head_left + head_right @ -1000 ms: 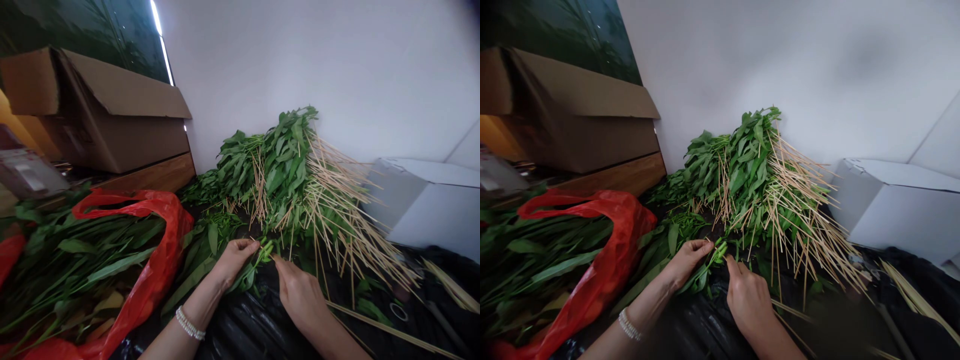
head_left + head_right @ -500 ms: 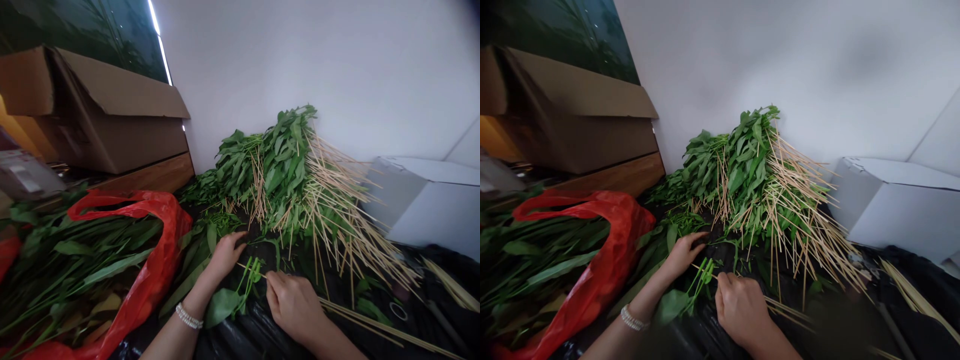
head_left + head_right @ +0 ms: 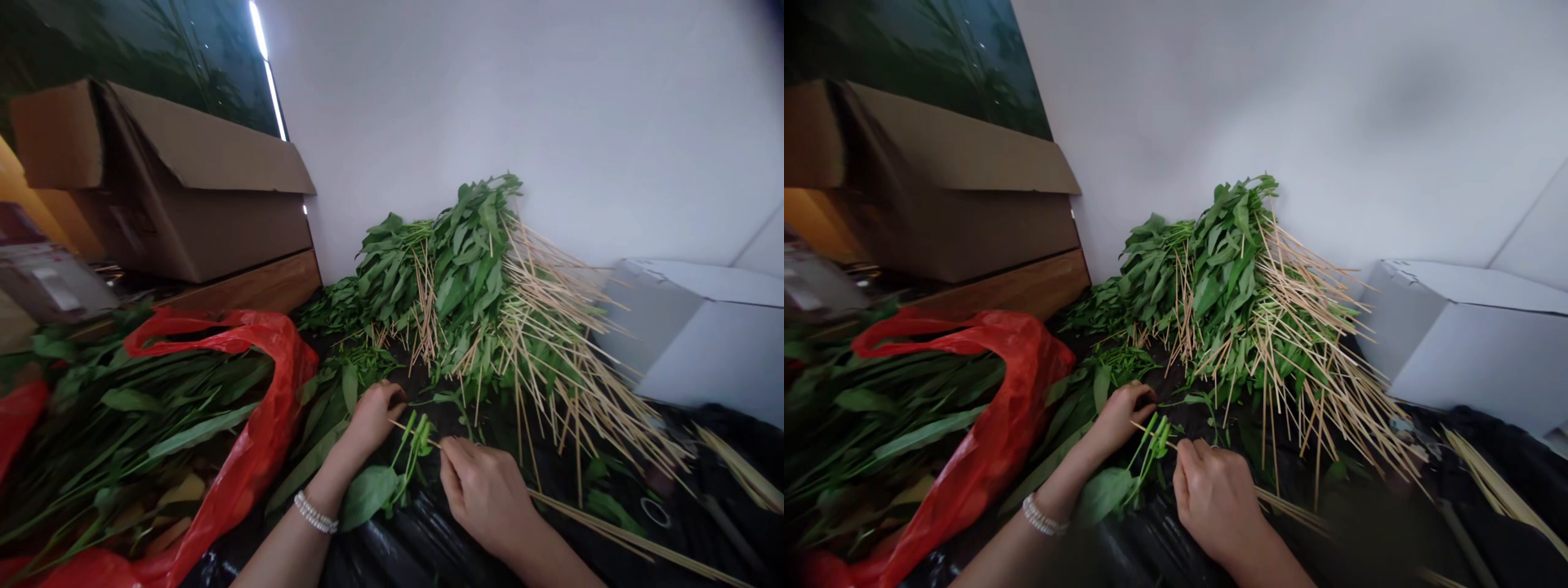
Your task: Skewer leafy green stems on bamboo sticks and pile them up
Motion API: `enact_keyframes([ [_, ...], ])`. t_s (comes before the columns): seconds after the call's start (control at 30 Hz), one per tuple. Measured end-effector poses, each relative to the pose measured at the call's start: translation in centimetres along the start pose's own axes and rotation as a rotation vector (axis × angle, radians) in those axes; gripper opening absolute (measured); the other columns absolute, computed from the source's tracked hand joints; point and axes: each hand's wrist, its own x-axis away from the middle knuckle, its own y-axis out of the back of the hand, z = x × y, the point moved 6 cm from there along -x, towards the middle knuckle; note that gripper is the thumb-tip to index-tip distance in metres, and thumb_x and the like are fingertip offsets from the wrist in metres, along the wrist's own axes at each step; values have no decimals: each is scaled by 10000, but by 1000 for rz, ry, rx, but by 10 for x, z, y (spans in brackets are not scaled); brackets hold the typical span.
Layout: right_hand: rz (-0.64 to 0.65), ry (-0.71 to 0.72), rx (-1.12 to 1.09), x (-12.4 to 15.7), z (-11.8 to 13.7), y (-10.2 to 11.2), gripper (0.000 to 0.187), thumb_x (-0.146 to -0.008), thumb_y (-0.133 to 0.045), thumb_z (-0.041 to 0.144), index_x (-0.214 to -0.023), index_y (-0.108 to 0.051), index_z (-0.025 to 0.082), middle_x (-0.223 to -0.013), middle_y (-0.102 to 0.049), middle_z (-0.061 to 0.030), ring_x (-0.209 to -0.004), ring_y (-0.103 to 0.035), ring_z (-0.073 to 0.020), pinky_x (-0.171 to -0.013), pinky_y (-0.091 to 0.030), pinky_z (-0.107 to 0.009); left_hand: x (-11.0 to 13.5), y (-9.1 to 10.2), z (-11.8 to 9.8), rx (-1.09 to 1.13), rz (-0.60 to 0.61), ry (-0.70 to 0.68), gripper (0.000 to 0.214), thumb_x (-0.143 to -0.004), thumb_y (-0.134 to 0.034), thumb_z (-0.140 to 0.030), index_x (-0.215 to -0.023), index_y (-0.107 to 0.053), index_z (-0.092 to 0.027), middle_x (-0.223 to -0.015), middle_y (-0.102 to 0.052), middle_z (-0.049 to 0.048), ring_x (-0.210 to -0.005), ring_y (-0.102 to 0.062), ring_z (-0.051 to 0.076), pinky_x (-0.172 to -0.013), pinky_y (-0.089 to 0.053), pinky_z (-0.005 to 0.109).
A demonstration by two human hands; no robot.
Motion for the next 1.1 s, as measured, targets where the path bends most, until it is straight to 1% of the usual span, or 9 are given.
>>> enact_keyframes([
  [0.07,-35,-1,7,0,-1,1,220,-885,-344,151,-751,-505,217,-629,-540,28,-530,-505,-116,-560,-233,-278,0,4,-2,109,-45,-3,125,-755,-565,-139,-823,-658,-188,-819,-647,36,-781,-583,177,-735,-417,276],
  [0.17,-80,-3,10,0,-3,3,229,-899,-340,159,-773,-524,212,-626,-537,29,-521,-503,-113,-558,-240,-276,-3,9,0,397,-92,51,85,-763,-581,-188,-808,-652,-175,-749,-648,17,-709,-580,158,-678,-421,254],
  [0.33,-99,-2,9,-2,-4,5,241,-907,-331,162,-782,-534,204,-626,-543,27,-521,-506,-110,-554,-243,-275,-3,7,10,957,-105,293,198,-683,-723,-260,-831,-672,-138,-660,-610,-10,-567,-517,88,-556,-388,192],
  [0.43,-104,0,13,-2,-5,6,250,-909,-329,163,-771,-534,205,-625,-542,25,-520,-508,-113,-551,-247,-278,0,6,10,1217,-86,384,253,-630,-788,-256,-821,-669,-141,-681,-609,-18,-589,-537,65,-586,-409,166],
  [0.5,-112,3,3,-1,-5,6,247,-911,-332,163,-786,-541,206,-628,-541,26,-526,-514,-117,-553,-254,-279,1,7,8,1326,-73,399,259,-627,-801,-271,-802,-650,-152,-759,-635,-1,-694,-598,90,-663,-448,182],
  [0.6,-127,13,-14,-1,-4,7,233,-909,-344,162,-810,-549,207,-638,-544,24,-541,-525,-122,-562,-272,-275,1,10,7,1379,-84,396,267,-655,-787,-310,-813,-619,-174,-854,-660,22,-834,-639,147,-726,-478,227],
  [0.77,-166,15,-90,0,-3,13,219,-911,-357,161,-859,-568,195,-661,-572,17,-568,-549,-114,-597,-322,-249,1,17,14,1320,-221,399,271,-666,-775,-331,-855,-662,-172,-799,-640,7,-724,-609,100,-646,-472,184],
  [0.97,-194,-36,-161,-3,-9,16,235,-926,-358,179,-967,-590,184,-766,-646,-4,-644,-622,-116,-632,-386,-226,0,17,9,1287,-203,357,449,-636,-797,-333,-1043,-679,-183,-784,-655,16,-747,-608,101,-684,-475,182],
  [1.1,-227,-84,-142,-3,-16,18,261,-928,-364,183,-1093,-567,175,-905,-685,-20,-738,-660,-124,-648,-420,-218,1,16,8,1302,-210,379,329,-560,-845,-303,-826,-700,-175,-723,-656,-7,-729,-629,110,-723,-485,209],
])
